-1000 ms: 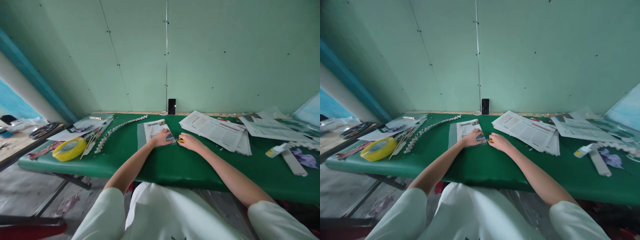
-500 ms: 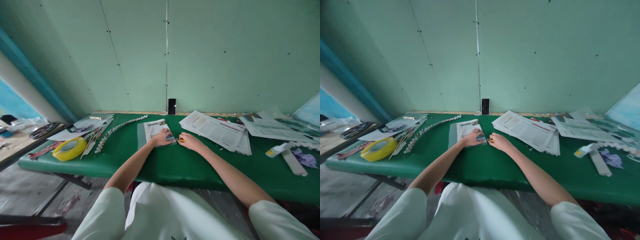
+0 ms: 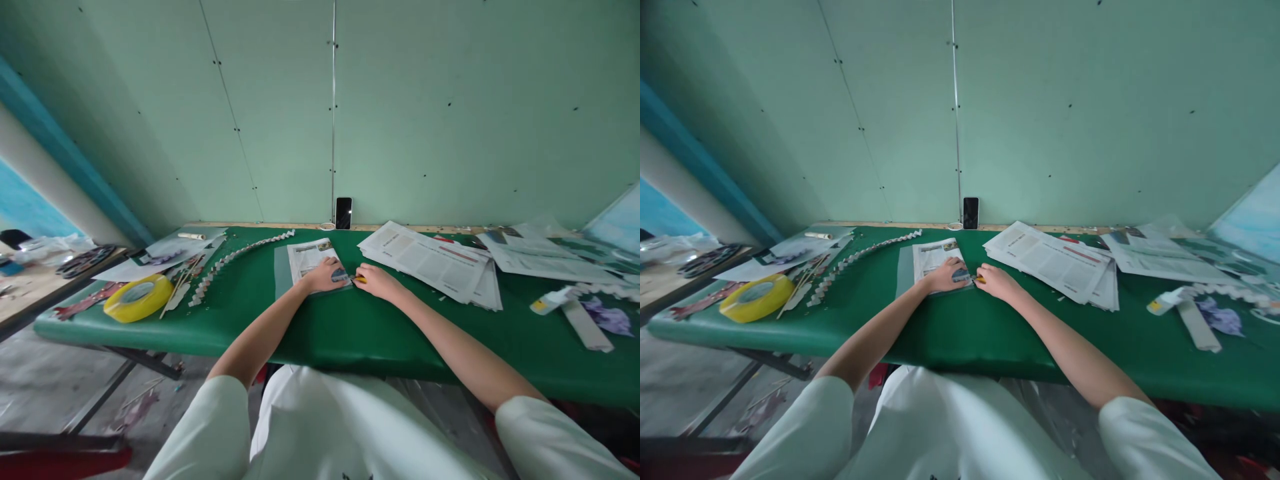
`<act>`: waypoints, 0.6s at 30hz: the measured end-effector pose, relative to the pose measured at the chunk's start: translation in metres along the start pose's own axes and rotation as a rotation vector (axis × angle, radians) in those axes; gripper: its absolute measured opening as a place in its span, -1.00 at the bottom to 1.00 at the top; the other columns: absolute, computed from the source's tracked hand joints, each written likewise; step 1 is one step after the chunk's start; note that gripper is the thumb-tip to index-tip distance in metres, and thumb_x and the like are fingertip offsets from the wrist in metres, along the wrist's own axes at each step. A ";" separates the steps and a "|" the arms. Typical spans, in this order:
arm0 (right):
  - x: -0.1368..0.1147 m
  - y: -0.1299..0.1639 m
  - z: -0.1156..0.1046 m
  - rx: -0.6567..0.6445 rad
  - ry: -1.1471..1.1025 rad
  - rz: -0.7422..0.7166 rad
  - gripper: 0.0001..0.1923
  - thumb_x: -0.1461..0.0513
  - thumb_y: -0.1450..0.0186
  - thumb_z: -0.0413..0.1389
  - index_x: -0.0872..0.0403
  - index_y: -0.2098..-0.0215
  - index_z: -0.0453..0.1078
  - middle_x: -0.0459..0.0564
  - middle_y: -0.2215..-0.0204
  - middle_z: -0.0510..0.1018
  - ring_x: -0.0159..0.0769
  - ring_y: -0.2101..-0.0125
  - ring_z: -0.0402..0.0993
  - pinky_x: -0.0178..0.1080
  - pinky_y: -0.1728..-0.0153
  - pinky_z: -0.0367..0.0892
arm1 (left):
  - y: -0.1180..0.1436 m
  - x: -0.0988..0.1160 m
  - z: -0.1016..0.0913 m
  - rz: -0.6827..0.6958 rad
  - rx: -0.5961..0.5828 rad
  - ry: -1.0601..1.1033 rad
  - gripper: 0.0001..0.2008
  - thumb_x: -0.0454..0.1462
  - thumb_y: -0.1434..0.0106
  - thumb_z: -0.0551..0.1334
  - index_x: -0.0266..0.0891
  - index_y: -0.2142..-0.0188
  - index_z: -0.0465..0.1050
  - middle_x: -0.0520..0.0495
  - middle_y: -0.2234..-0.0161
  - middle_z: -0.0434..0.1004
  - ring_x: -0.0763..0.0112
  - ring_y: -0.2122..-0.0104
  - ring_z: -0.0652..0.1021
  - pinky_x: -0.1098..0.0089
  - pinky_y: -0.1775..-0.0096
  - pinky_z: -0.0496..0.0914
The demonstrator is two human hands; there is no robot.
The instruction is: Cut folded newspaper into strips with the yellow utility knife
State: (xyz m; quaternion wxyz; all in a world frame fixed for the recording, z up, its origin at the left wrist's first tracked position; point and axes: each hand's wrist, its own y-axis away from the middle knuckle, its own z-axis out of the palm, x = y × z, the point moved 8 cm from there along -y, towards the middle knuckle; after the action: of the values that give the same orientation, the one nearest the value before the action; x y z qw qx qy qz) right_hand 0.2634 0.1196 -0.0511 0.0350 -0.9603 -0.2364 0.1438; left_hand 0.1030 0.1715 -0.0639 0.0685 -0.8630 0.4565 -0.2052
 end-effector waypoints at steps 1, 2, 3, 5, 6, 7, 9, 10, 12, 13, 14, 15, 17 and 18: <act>0.000 0.000 0.000 0.005 0.001 0.002 -0.86 0.17 -0.54 0.18 0.01 0.21 0.42 0.05 0.16 0.51 -0.20 0.29 0.54 -0.25 0.35 0.26 | 0.000 0.001 0.000 0.003 0.001 0.001 -0.59 0.07 -0.42 0.34 -0.12 -0.08 0.54 -0.24 -0.07 0.52 -0.06 -0.16 0.50 -0.01 -0.27 0.41; 0.000 0.000 0.000 0.008 0.002 0.002 -0.86 0.17 -0.53 0.18 0.01 0.21 0.42 0.04 0.16 0.52 -0.20 0.29 0.54 -0.25 0.35 0.26 | 0.000 0.001 -0.001 0.005 0.002 0.003 -0.58 0.07 -0.42 0.34 -0.12 -0.08 0.53 -0.24 -0.08 0.52 -0.06 -0.16 0.49 -0.01 -0.27 0.41; 0.000 0.000 0.000 0.011 0.003 0.002 -0.86 0.18 -0.53 0.18 0.01 0.21 0.42 0.04 0.17 0.51 -0.20 0.28 0.54 -0.25 0.35 0.26 | 0.000 0.001 -0.001 0.007 0.002 0.004 -0.58 0.07 -0.42 0.34 -0.13 -0.08 0.53 -0.25 -0.08 0.51 -0.06 -0.16 0.49 -0.02 -0.27 0.41; 0.000 0.001 0.001 0.012 0.005 0.003 -0.87 0.18 -0.53 0.19 0.01 0.21 0.43 0.03 0.17 0.51 -0.19 0.28 0.55 -0.24 0.34 0.27 | 0.001 0.001 -0.001 0.006 0.002 0.009 -0.58 0.07 -0.42 0.33 -0.13 -0.08 0.53 -0.25 -0.08 0.51 -0.07 -0.16 0.49 -0.02 -0.27 0.41; 0.000 0.001 0.001 0.010 0.007 0.004 -0.87 0.18 -0.53 0.19 0.01 0.21 0.43 0.03 0.18 0.51 -0.19 0.28 0.55 -0.24 0.34 0.27 | 0.001 0.001 -0.001 0.002 0.001 0.012 -0.57 0.08 -0.41 0.33 -0.14 -0.08 0.53 -0.25 -0.07 0.51 -0.07 -0.16 0.49 -0.02 -0.26 0.41; 0.000 0.000 0.001 0.009 0.008 0.005 -0.86 0.18 -0.53 0.19 0.01 0.21 0.43 0.03 0.18 0.51 -0.20 0.28 0.54 -0.24 0.34 0.27 | 0.001 0.000 -0.001 -0.001 0.000 0.015 -0.57 0.08 -0.41 0.33 -0.14 -0.08 0.53 -0.25 -0.07 0.51 -0.06 -0.16 0.49 -0.02 -0.26 0.42; -0.001 -0.002 0.000 0.012 0.012 0.006 -0.86 0.18 -0.53 0.19 0.01 0.21 0.44 0.04 0.17 0.51 -0.20 0.28 0.54 -0.24 0.33 0.27 | 0.001 0.000 -0.001 -0.007 -0.002 0.020 -0.57 0.09 -0.41 0.33 -0.13 -0.08 0.53 -0.25 -0.07 0.50 -0.05 -0.17 0.49 -0.02 -0.27 0.41; -0.001 -0.003 0.000 0.015 0.013 0.005 -0.87 0.18 -0.53 0.20 0.01 0.21 0.44 0.04 0.17 0.51 -0.20 0.28 0.54 -0.24 0.33 0.27 | 0.001 0.000 -0.001 -0.008 -0.001 0.022 -0.57 0.08 -0.41 0.33 -0.12 -0.08 0.53 -0.24 -0.07 0.50 -0.05 -0.17 0.49 -0.02 -0.28 0.41; 0.000 -0.003 0.000 0.023 0.013 0.008 -0.88 0.18 -0.52 0.21 0.01 0.21 0.46 0.04 0.17 0.52 -0.19 0.27 0.55 -0.24 0.32 0.27 | 0.001 0.001 -0.002 -0.008 0.001 0.026 -0.58 0.08 -0.41 0.33 -0.11 -0.09 0.53 -0.24 -0.08 0.51 -0.05 -0.18 0.49 -0.02 -0.29 0.40; 0.000 -0.003 0.000 0.025 0.011 0.009 -0.88 0.19 -0.51 0.21 0.01 0.21 0.46 0.04 0.17 0.53 -0.19 0.26 0.55 -0.24 0.31 0.27 | 0.001 0.001 -0.002 -0.008 0.001 0.029 -0.58 0.08 -0.41 0.33 -0.10 -0.09 0.53 -0.23 -0.08 0.51 -0.05 -0.19 0.48 -0.02 -0.29 0.40; 0.000 -0.003 0.000 0.025 0.007 0.009 -0.88 0.19 -0.51 0.21 0.01 0.21 0.46 0.04 0.17 0.53 -0.19 0.26 0.55 -0.24 0.31 0.28 | 0.001 0.001 -0.002 -0.009 -0.001 0.033 -0.58 0.08 -0.41 0.32 -0.10 -0.09 0.54 -0.23 -0.08 0.51 -0.05 -0.18 0.49 -0.03 -0.28 0.41; 0.000 -0.002 0.000 0.024 0.004 0.009 -0.88 0.19 -0.52 0.21 0.01 0.21 0.46 0.04 0.17 0.53 -0.19 0.26 0.56 -0.24 0.31 0.28 | 0.001 0.002 -0.002 -0.009 -0.003 0.036 -0.57 0.09 -0.41 0.32 -0.10 -0.09 0.54 -0.23 -0.07 0.51 -0.05 -0.18 0.49 -0.03 -0.28 0.41; -0.001 -0.002 -0.001 0.019 0.004 0.007 -0.87 0.19 -0.52 0.20 0.01 0.23 0.44 0.04 0.17 0.52 -0.18 0.26 0.55 -0.24 0.31 0.27 | 0.001 0.003 -0.003 -0.008 0.001 0.036 -0.56 0.10 -0.41 0.32 -0.11 -0.09 0.54 -0.24 -0.07 0.51 -0.05 -0.17 0.49 -0.03 -0.27 0.41; -0.001 -0.002 -0.002 0.013 0.008 0.003 -0.86 0.19 -0.52 0.20 0.01 0.24 0.43 0.04 0.18 0.52 -0.19 0.26 0.55 -0.25 0.32 0.27 | 0.002 0.003 -0.003 -0.008 0.004 0.030 -0.56 0.10 -0.42 0.33 -0.11 -0.09 0.54 -0.24 -0.08 0.51 -0.05 -0.17 0.49 -0.02 -0.27 0.41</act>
State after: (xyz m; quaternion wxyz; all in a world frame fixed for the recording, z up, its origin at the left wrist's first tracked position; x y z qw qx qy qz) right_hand 0.2618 0.1211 -0.0484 0.0421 -0.9610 -0.2341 0.1415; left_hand 0.1019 0.1683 -0.0607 0.0624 -0.8615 0.4535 -0.2195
